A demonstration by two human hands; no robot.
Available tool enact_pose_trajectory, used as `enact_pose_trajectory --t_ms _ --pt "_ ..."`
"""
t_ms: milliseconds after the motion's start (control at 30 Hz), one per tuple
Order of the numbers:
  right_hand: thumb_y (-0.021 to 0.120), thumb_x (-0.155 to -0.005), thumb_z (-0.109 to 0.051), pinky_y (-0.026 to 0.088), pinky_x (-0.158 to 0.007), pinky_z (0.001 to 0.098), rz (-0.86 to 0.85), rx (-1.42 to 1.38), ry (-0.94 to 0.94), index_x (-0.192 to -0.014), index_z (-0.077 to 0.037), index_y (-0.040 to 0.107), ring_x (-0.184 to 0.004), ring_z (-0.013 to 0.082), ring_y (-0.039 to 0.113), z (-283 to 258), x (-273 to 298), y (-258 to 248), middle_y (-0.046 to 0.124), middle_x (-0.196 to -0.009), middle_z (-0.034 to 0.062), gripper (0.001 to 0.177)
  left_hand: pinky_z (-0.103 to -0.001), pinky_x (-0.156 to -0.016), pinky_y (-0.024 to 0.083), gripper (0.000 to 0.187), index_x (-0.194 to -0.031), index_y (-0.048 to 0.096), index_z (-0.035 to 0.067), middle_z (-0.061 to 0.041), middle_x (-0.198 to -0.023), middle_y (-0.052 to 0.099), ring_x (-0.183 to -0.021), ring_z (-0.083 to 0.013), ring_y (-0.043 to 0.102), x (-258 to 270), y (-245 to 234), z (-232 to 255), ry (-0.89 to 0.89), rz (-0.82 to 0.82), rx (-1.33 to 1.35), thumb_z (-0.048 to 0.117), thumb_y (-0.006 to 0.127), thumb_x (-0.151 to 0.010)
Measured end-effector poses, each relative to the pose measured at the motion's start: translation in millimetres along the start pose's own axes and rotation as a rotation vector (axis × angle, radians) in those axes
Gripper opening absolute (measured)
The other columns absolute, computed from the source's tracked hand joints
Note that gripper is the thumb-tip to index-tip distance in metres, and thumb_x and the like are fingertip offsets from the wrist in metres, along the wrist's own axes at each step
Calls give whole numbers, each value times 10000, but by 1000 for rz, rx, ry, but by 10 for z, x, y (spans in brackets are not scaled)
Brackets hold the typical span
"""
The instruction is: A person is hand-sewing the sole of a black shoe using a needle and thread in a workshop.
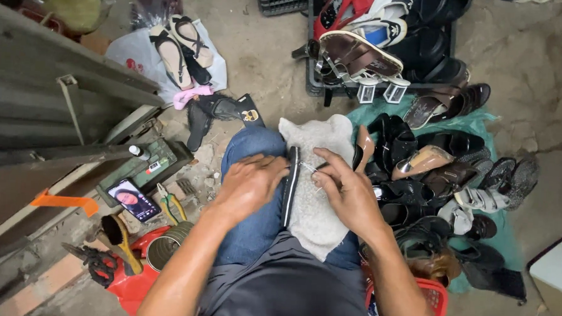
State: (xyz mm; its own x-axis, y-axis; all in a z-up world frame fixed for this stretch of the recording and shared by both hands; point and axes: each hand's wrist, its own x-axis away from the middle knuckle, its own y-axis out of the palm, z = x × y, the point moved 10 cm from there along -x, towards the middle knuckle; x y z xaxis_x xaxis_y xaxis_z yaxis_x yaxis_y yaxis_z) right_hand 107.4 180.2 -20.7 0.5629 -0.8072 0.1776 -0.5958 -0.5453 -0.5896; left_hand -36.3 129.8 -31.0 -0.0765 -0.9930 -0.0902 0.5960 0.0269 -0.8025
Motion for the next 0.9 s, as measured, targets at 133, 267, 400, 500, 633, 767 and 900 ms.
enact_pose_trajectory --t_ms 133,267,400,500,633,767,900 --pt "658 -974 -154 592 -736 391 14 -71 21 -1401 -204 626 -737 215 749 47 -23 67 798 -788 13 431 -461 -660 553 330 -876 621 131 -119 -732 663 -751 -363 682 82 -21 -110 -18 -109 98 358 485 -1073" --pt "685 -958 -141 578 -704 403 38 -170 58 -1398 -136 612 -700 235 722 17 -57 14 788 -939 84 445 -482 -670 544 504 -798 630 133 -134 -699 681 -736 -374 703 220 -227 -302 -321 -228 -32 590 528 -983" --pt "736 -921 -210 568 -640 473 -42 -74 123 -1208 -153 713 -683 348 740 -71 -5 -10 773 -761 141 294 -421 -667 556 677 -750 688 143 -101 -666 732 -722 -332 747 851 -210 -1006 -653 -279 -192 807 602 -849" --pt "729 -934 -224 577 -625 467 -27 -54 158 -1061 -130 774 -686 361 748 170 88 78 766 -729 152 164 -446 -707 557 658 -791 728 141 -111 -709 760 -785 -366 756 891 -434 -893 -740 -256 -118 791 629 -829" --pt "737 -918 -159 555 -628 338 136 -205 122 -892 -155 779 -624 171 656 750 129 153 691 -624 49 49 -474 -692 573 528 -793 704 155 -123 -731 749 -775 -367 747 690 -120 -681 -621 -175 -24 680 697 -851" --pt "628 -1000 -114 529 -782 374 292 -682 -149 -742 -55 633 -969 272 583 427 149 -382 598 -981 178 265 -379 -569 527 344 -687 667 164 -45 -524 610 -582 -261 675 635 130 -747 -566 40 335 399 730 -930" --pt "565 -978 -93 606 -765 423 151 -1225 -149 -889 -19 629 -1029 383 722 532 147 -154 659 -1224 307 132 -273 -503 487 271 -687 713 179 17 -478 585 -510 -98 570 745 267 -853 -599 190 560 256 738 -946"
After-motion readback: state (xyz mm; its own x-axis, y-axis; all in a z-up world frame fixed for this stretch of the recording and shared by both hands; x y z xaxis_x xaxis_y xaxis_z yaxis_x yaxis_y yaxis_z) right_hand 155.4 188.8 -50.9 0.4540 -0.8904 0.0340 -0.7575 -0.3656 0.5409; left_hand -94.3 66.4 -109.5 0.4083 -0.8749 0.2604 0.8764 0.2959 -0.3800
